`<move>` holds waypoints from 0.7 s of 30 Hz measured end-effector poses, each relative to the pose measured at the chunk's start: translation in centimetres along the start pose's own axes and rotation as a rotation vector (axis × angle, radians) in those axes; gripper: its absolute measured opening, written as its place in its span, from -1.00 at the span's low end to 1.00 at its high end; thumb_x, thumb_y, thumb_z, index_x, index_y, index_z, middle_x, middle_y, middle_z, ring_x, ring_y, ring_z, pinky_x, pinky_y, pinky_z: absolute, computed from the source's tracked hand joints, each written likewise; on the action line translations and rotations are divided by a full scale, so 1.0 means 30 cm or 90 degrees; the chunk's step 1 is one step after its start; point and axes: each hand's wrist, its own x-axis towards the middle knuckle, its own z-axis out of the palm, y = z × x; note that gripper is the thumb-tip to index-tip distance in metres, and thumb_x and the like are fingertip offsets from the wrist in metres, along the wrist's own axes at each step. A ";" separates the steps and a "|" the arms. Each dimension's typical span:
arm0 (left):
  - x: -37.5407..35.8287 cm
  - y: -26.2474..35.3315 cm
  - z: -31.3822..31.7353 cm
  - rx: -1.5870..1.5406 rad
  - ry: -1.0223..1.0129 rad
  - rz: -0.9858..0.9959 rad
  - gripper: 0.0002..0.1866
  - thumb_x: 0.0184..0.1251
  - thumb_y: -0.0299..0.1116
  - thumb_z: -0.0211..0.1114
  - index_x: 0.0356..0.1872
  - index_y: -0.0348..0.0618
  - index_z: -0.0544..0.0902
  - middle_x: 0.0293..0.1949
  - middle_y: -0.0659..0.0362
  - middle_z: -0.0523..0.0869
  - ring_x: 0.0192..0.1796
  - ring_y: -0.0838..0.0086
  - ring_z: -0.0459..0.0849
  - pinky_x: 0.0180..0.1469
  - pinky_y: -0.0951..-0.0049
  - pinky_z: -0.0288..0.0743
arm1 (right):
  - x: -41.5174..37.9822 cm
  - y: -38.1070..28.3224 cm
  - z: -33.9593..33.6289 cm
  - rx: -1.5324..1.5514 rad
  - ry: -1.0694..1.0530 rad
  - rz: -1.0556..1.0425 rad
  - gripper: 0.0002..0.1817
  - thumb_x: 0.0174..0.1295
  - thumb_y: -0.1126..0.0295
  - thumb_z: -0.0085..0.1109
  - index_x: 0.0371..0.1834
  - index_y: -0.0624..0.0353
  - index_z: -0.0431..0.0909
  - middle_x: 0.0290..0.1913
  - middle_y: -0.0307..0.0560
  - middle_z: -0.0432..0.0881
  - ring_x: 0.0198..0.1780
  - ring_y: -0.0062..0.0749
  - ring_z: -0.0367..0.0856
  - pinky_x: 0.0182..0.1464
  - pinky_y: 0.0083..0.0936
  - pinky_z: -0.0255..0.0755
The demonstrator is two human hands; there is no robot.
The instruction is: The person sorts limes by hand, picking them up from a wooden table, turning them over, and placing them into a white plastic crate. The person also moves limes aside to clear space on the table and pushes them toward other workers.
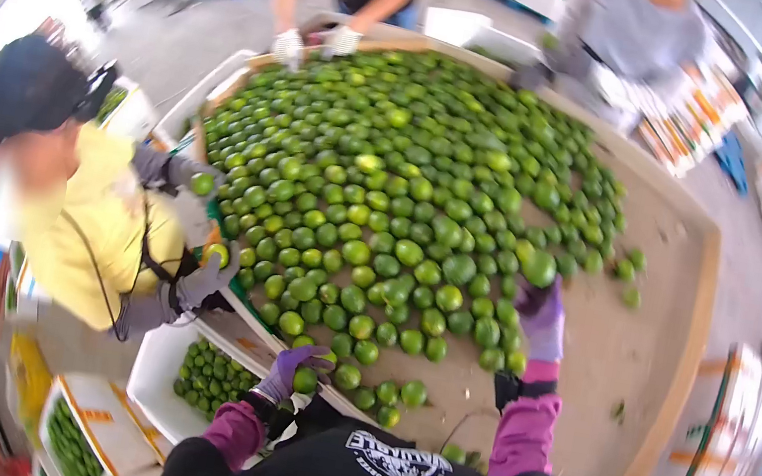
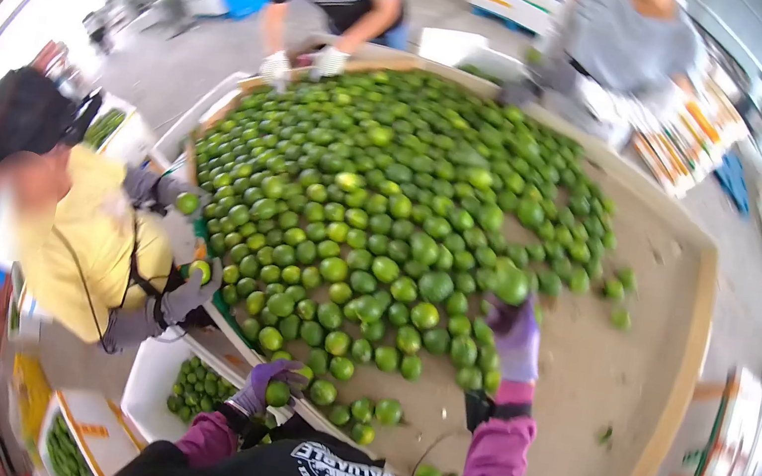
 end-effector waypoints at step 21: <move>0.047 -0.069 -0.067 -0.141 -0.014 0.130 -0.49 0.37 0.02 0.08 0.12 -0.18 0.52 -0.11 -0.05 0.69 -0.35 0.15 0.71 -0.35 0.12 0.63 | -0.527 0.149 0.389 -0.219 -0.227 -0.223 -0.17 0.16 0.47 0.29 0.49 0.08 0.07 0.19 -0.07 0.48 0.07 -0.40 0.55 0.14 -0.41 0.46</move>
